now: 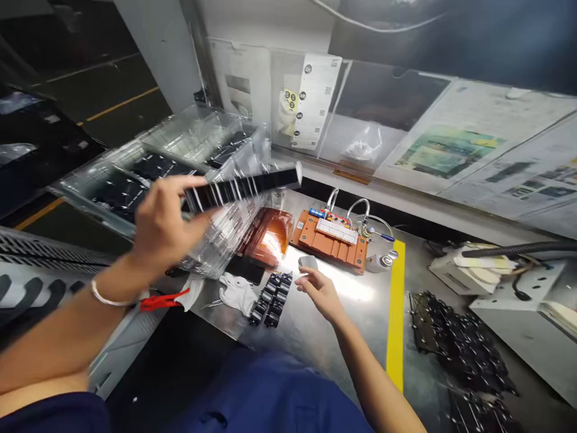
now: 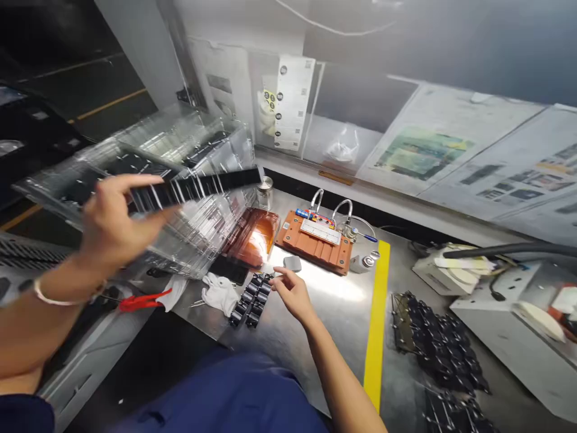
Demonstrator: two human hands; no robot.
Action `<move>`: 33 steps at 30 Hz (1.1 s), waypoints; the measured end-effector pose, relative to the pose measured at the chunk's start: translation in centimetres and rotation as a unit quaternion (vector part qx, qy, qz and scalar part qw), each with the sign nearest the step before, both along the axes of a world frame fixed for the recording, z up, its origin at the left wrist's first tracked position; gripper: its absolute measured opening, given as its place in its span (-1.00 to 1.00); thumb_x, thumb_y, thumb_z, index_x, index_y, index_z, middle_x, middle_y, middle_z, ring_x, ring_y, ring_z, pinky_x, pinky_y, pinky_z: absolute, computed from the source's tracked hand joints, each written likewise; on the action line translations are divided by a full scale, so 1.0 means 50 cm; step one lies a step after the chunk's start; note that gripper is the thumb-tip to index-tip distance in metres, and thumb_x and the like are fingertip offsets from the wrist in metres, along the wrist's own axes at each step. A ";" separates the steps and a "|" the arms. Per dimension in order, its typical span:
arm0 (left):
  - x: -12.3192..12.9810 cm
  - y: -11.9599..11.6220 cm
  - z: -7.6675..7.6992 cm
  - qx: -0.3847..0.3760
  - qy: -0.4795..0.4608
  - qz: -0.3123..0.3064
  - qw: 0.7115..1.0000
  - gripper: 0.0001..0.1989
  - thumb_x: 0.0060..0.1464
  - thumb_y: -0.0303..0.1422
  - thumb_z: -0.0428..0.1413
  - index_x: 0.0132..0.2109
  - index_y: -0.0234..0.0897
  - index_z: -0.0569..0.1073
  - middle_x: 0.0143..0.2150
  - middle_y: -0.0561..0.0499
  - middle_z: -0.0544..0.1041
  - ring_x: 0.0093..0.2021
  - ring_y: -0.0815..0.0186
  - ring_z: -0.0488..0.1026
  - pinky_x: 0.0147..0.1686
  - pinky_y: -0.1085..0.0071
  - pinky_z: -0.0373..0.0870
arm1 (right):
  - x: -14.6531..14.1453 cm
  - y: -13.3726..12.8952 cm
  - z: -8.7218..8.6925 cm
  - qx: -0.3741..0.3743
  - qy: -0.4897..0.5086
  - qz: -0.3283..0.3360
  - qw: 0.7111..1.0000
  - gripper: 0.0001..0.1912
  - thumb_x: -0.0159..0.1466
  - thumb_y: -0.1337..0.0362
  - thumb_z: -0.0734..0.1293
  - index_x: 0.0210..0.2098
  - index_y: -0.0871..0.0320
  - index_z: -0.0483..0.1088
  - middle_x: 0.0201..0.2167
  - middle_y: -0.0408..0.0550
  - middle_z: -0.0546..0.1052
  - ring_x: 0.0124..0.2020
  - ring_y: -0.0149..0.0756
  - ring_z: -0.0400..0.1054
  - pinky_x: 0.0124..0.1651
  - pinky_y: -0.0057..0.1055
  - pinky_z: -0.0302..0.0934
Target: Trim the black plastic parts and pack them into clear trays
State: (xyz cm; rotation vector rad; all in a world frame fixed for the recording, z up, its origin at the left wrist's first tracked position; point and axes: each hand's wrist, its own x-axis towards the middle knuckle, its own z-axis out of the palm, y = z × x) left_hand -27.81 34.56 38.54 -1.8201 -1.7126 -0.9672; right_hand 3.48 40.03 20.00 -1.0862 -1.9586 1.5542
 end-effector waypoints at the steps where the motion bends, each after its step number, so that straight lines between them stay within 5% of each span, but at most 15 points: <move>1: -0.048 0.018 0.036 -0.003 0.004 0.073 0.997 -0.46 0.06 -0.20 0.21 0.14 -0.26 0.27 0.01 -0.07 0.45 0.07 0.14 0.42 0.04 0.06 0.39 | -0.017 0.009 -0.017 0.034 -0.044 0.003 0.998 -0.66 0.31 0.21 0.16 0.01 0.20 0.34 -0.33 0.02 0.59 -0.35 -0.29 0.50 -0.24 -0.28 0.41; 4: -0.176 0.106 0.084 -0.051 -0.061 0.191 0.978 -0.48 0.05 -0.11 0.19 0.10 -0.21 0.29 -0.01 -0.04 0.46 0.15 0.14 0.35 0.15 0.01 0.25 | -0.095 0.021 -0.061 0.090 -0.112 0.046 0.989 -0.68 0.26 0.29 0.22 -0.02 0.18 0.39 -0.29 0.02 0.59 -0.27 -0.23 0.49 -0.15 -0.24 0.39; 7: -0.244 0.195 0.063 -0.130 -0.068 0.206 0.967 -0.55 0.10 -0.06 0.12 -0.01 -0.31 0.35 0.01 -0.18 0.45 0.22 -0.02 0.27 0.15 -0.09 0.21 | -0.187 0.034 -0.092 0.153 -0.180 0.066 0.969 -0.59 0.23 0.35 0.26 0.07 0.15 0.36 0.02 0.12 0.50 0.06 -0.12 0.36 0.12 -0.12 0.23; 9: -0.244 0.217 0.046 -0.185 -0.052 0.165 0.967 -0.54 0.19 -0.07 0.02 -0.06 -0.46 0.38 -0.01 -0.24 0.46 0.22 -0.10 0.26 0.12 -0.19 0.17 | -0.235 0.048 -0.113 0.186 -0.230 0.071 0.953 -0.45 0.20 0.36 0.30 0.19 0.23 0.26 0.23 0.24 0.29 0.26 -0.01 0.14 0.26 -0.04 0.03; 12: -0.189 0.171 0.039 -0.237 -0.021 0.063 0.969 -0.50 0.24 -0.13 -0.11 -0.05 -0.55 0.42 0.00 -0.18 0.46 0.24 -0.07 0.24 0.16 -0.19 0.04 | -0.273 0.065 -0.149 0.211 -0.298 0.092 0.926 -0.27 0.14 0.37 0.37 0.27 0.34 0.13 0.34 0.37 0.05 0.36 0.12 -0.09 0.31 0.07 -0.17; 15: -0.098 0.057 0.017 -0.258 -0.029 -0.031 0.965 -0.53 0.15 -0.10 0.00 0.07 -0.32 0.43 0.08 -0.07 0.47 0.18 0.02 0.33 0.16 0.00 0.20 | -0.280 0.069 -0.174 0.222 -0.338 0.117 0.907 -0.40 0.21 0.38 0.31 0.24 0.29 0.18 0.33 0.34 0.09 0.36 0.09 -0.07 0.31 0.08 -0.21; 17: -0.038 -0.016 -0.037 -0.308 -0.138 -0.124 0.933 -0.61 0.08 -0.08 0.08 -0.03 -0.17 0.52 -0.07 -0.02 0.58 -0.01 0.14 0.49 0.06 0.20 0.35 | -0.277 0.067 -0.177 0.225 -0.348 0.125 0.901 -0.50 0.28 0.36 0.24 0.21 0.26 0.24 0.30 0.31 0.16 0.34 0.06 -0.01 0.29 0.08 -0.18; 18: -0.012 -0.041 -0.079 -0.365 -0.246 -0.148 0.885 -0.67 0.02 -0.08 0.14 -0.13 -0.13 0.56 -0.16 -0.01 0.62 -0.11 0.15 0.53 -0.02 0.25 0.40 | -0.275 0.065 -0.175 0.225 -0.349 0.126 0.901 -0.54 0.31 0.33 0.21 0.19 0.24 0.27 0.29 0.29 0.19 0.32 0.05 0.02 0.29 0.07 -0.15; 20: 0.023 -0.061 -0.180 -0.465 -0.463 -0.067 0.752 -0.72 -0.10 -0.11 0.25 -0.26 -0.15 0.58 -0.27 -0.03 0.63 -0.23 0.14 0.55 -0.11 0.26 0.43 | -0.270 0.063 -0.163 0.223 -0.344 0.122 0.904 -0.57 0.34 0.27 0.18 0.18 0.22 0.30 0.26 0.25 0.24 0.30 0.04 0.06 0.27 0.06 -0.11; 23: 0.039 -0.023 -0.332 -0.463 -0.533 0.022 0.708 -0.66 0.07 -0.10 0.13 -0.20 -0.30 0.53 -0.27 -0.15 0.61 -0.22 0.12 0.55 -0.19 0.22 0.46 | -0.254 0.055 -0.138 0.217 -0.323 0.112 0.914 -0.56 0.36 0.23 0.17 0.19 0.20 0.29 0.26 0.19 0.27 0.29 0.01 0.09 0.28 0.01 -0.07; 25: 0.038 0.019 -0.403 -0.458 -0.565 0.039 0.686 -0.64 0.20 -0.12 0.02 -0.17 -0.36 0.49 -0.27 -0.12 0.59 -0.27 0.21 0.55 -0.26 0.24 0.48 | -0.238 0.047 -0.121 0.212 -0.300 0.114 0.923 -0.57 0.35 0.24 0.20 0.19 0.19 0.30 0.25 0.16 0.28 0.29 -0.02 0.10 0.29 -0.03 -0.06; 29: 0.053 0.063 -0.460 -0.431 -0.606 0.008 0.669 -0.71 0.21 -0.21 0.07 -0.12 -0.37 0.46 -0.23 -0.03 0.56 -0.29 0.33 0.53 -0.25 0.27 0.50 | -0.213 0.035 -0.086 0.188 -0.243 0.121 0.944 -0.51 0.18 0.18 0.40 0.10 0.14 0.39 0.18 0.13 0.38 0.23 -0.02 0.20 0.24 -0.07 0.06; 33: 0.081 0.051 -0.444 -0.393 -0.590 -0.065 0.702 -0.81 0.10 -0.29 0.13 -0.21 -0.33 0.53 -0.27 -0.10 0.62 -0.26 0.24 0.55 -0.14 0.23 0.49 | -0.216 0.038 -0.047 0.156 -0.187 0.058 0.968 -0.60 0.23 0.12 0.35 0.00 0.19 0.44 -0.05 0.11 0.54 -0.04 -0.19 0.42 0.01 -0.27 0.28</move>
